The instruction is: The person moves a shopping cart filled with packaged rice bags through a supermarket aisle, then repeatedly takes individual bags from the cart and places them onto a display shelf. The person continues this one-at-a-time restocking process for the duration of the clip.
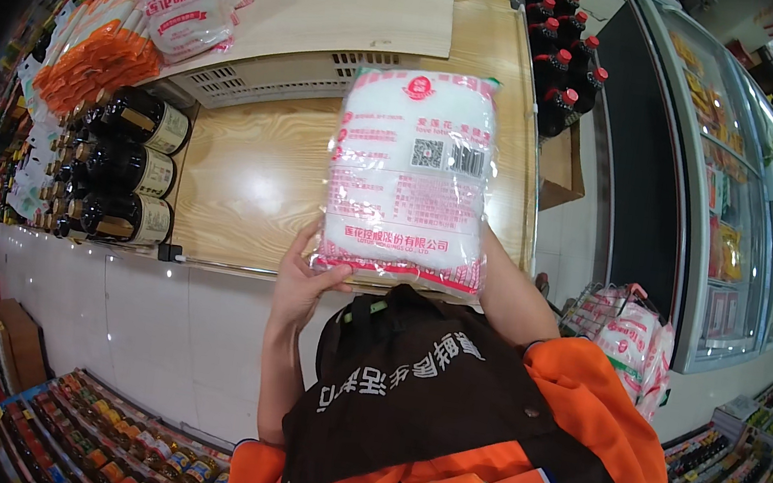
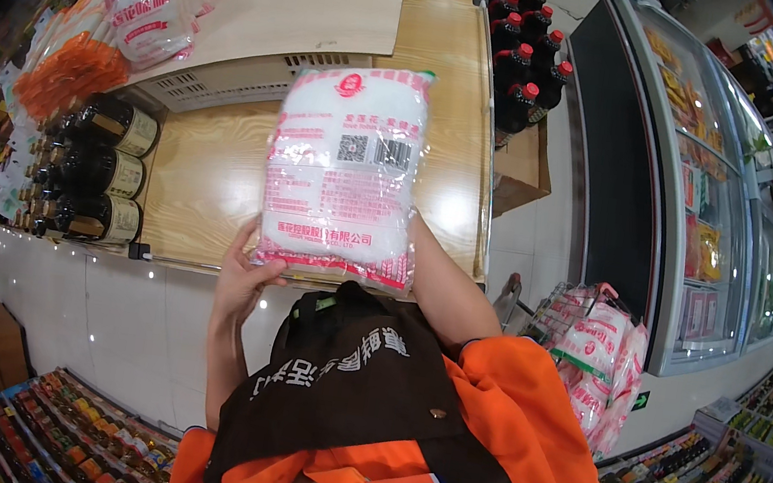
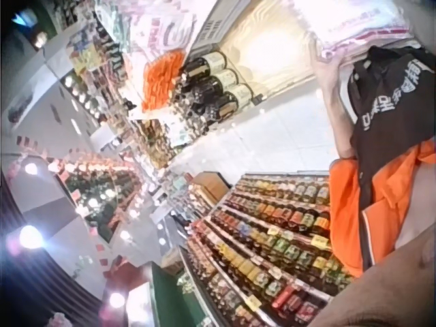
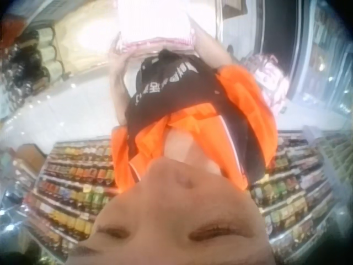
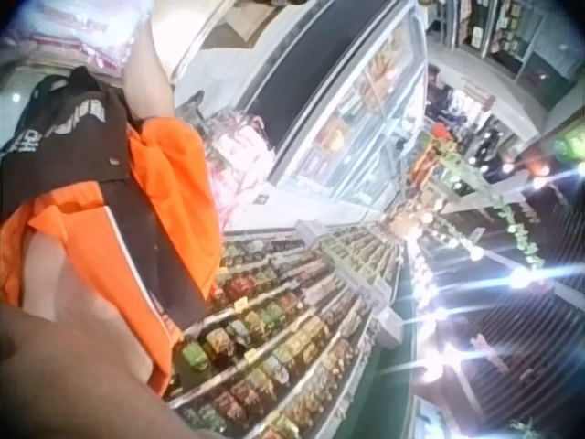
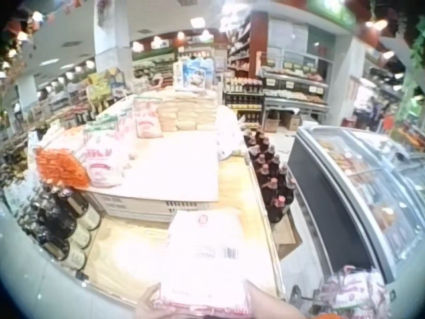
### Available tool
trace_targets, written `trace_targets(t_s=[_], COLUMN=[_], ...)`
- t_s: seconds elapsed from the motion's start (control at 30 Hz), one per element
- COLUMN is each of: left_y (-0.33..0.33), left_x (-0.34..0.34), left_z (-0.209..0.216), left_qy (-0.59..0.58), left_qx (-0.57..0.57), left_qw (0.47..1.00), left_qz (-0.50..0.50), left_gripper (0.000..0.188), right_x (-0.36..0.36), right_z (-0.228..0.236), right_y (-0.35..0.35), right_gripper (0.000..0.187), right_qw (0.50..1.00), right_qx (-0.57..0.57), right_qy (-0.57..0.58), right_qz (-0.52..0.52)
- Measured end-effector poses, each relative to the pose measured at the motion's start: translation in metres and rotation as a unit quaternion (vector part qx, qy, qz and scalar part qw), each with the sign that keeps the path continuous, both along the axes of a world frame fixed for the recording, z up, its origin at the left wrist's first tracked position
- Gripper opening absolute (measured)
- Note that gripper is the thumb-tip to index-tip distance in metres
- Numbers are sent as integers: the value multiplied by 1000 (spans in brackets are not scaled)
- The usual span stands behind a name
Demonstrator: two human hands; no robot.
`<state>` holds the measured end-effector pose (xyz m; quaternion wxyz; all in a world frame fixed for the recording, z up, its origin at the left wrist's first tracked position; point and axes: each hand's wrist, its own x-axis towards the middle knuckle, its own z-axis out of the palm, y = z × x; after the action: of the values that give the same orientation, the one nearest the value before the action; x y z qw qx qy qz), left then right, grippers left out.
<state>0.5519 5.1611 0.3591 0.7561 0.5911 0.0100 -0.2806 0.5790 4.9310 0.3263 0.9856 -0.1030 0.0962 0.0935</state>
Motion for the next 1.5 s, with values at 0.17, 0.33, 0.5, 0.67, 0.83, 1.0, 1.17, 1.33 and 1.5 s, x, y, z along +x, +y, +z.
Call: trace_targets(t_s=[0.17, 0.33, 0.5, 0.67, 0.83, 1.0, 1.17, 1.33, 1.5], left_y=[-27, -111, -87, -77, -57, -32, -11, 27, 57], left_x=[0, 15, 33, 49, 70, 96, 138, 201, 202], left_z=[-34, 5, -48, -36, 9, 37, 75, 0, -167], left_qy=[-214, -331, -69, -64, -45, -117, -254, -299, -325], left_qx=[116, 13, -184, -183, -225, -145, -119, 3, 413], left_qw=[969, 940, 970, 975, 973, 981, 955, 924, 827], left_qz=[33, 82, 142, 108, 42, 52, 97, 238, 199], left_gripper=[89, 68, 35, 38, 38, 38, 50, 51, 45], right_x=[1, -8, -24, 17, 40, 36, 52, 144, 302], right_z=[4, -17, 0, 0, 5, 27, 88, 153, 185], right_y=[-2, 30, 22, -46, -63, -28, -8, -28, -27], right_gripper=[72, 67, 77, 97, 86, 54, 40, 33, 33], right_qw=[998, 703, 556, 743, 815, 807, 774, 784, 720], right_qx=[59, -642, -773, -639, -515, -535, -587, -584, -612], right_qy=[-8, -191, -225, -145, -234, -233, -236, -165, -188], right_qz=[-3, -238, -206, -139, 124, 91, -36, -129, -268])
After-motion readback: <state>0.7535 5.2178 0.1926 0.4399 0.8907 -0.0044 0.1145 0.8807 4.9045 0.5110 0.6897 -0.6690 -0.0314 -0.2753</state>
